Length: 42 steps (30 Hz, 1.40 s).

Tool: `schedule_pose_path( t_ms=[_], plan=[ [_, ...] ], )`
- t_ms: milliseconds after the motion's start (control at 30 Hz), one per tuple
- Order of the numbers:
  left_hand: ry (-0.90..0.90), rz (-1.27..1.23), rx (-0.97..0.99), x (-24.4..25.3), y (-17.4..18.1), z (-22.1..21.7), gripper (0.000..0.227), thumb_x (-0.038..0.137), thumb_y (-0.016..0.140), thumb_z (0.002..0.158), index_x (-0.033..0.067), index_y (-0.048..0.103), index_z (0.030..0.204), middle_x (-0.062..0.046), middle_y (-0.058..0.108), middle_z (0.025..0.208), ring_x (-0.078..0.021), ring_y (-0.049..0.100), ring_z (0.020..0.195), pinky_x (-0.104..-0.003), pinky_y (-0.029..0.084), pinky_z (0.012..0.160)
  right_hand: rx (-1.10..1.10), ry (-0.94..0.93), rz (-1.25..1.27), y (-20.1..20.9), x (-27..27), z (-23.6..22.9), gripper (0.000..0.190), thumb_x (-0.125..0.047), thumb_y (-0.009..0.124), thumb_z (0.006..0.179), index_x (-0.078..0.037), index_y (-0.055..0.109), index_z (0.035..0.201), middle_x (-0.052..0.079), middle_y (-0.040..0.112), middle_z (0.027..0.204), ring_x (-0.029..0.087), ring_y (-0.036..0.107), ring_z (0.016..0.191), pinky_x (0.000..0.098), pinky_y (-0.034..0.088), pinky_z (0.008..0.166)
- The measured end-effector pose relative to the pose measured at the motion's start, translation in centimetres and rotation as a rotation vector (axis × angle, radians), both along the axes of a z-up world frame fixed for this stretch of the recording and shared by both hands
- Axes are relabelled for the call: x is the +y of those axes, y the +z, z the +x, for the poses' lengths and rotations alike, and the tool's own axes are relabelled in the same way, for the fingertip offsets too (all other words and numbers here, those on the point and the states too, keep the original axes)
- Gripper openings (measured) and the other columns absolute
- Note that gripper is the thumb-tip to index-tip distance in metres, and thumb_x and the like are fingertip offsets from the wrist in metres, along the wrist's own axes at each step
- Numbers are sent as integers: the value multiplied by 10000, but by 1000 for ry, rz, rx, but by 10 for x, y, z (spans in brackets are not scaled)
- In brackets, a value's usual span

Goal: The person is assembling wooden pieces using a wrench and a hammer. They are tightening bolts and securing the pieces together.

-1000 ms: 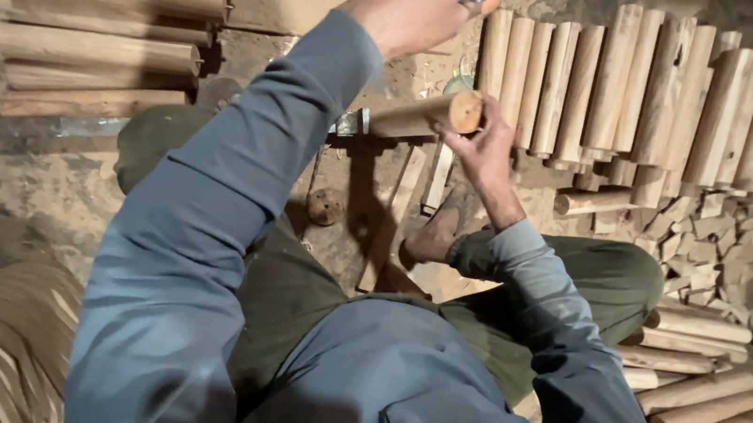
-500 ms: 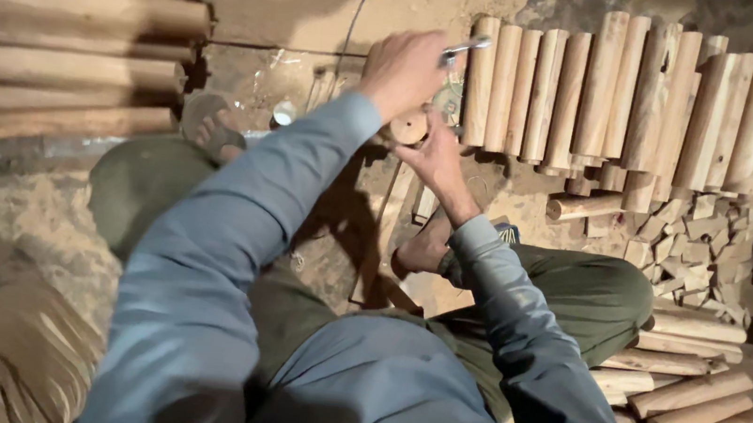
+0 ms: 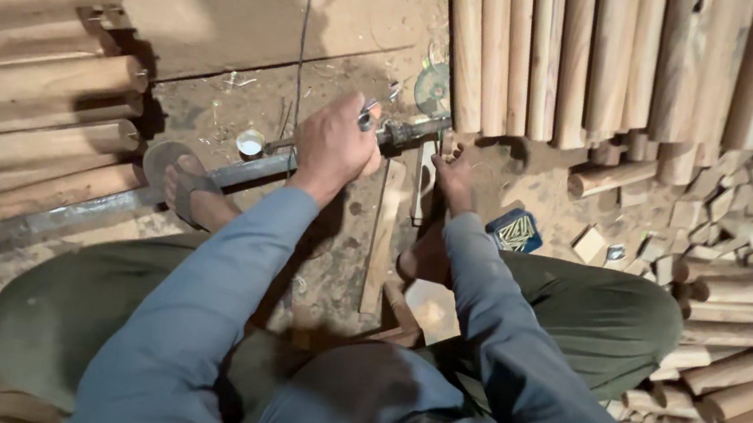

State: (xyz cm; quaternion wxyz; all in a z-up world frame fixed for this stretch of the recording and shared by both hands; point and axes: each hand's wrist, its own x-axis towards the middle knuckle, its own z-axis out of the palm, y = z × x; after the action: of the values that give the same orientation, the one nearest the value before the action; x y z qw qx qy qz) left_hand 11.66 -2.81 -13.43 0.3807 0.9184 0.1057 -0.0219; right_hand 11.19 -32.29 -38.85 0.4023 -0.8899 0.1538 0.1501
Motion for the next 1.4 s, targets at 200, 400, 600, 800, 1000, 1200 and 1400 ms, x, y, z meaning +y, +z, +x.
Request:
schedule_pose_path(
  t_ms=[200,400,600,800,1000,1200,1400],
  plan=[
    [13,-14,11,5,11,-1,241,297,648,986,62,626,937,-204,697,937,-459,656,861,-566,499,721,367,270,-223,26,1,22,775,-423,789,867,-23,430,1425,229,684,1108,333,669,1027,447,528,920],
    [-9,-59,-22,6,15,-4,165,207,664,945,49,619,949,-203,693,905,-455,664,846,-555,503,711,92,404,34,112,-1,91,533,-412,756,909,-8,586,1213,162,691,922,317,718,837,421,569,753],
    [-22,-33,-3,4,21,-6,175,208,680,923,43,623,929,-219,683,885,-462,656,815,-557,493,680,-181,301,-221,53,83,152,285,-293,634,954,-72,720,1113,264,703,920,469,659,831,555,513,705],
    [-22,-23,49,7,18,-5,160,201,649,921,45,629,950,-223,679,883,-463,654,837,-561,496,704,-270,394,-339,7,77,152,270,-265,612,995,-15,711,982,266,699,946,468,667,883,575,524,757],
    [-22,-46,51,8,14,-6,154,198,638,928,45,626,941,-224,679,880,-459,657,836,-563,493,705,-265,159,-244,-45,38,61,267,-190,589,1000,-58,668,1218,279,663,1051,463,635,957,534,508,793],
    [-6,-60,12,8,13,-10,145,208,645,927,66,643,957,-212,684,883,-458,657,839,-553,500,692,-232,8,154,-67,-3,-12,323,-132,456,1066,-60,540,1370,270,679,1157,423,670,1046,494,522,914],
    [-8,-11,31,7,13,-11,179,234,655,929,56,639,945,-230,680,864,-481,642,820,-576,482,667,48,89,-202,-37,-29,-29,252,-210,523,1060,-38,642,1201,301,691,1051,481,662,999,527,522,848]
  ],
)
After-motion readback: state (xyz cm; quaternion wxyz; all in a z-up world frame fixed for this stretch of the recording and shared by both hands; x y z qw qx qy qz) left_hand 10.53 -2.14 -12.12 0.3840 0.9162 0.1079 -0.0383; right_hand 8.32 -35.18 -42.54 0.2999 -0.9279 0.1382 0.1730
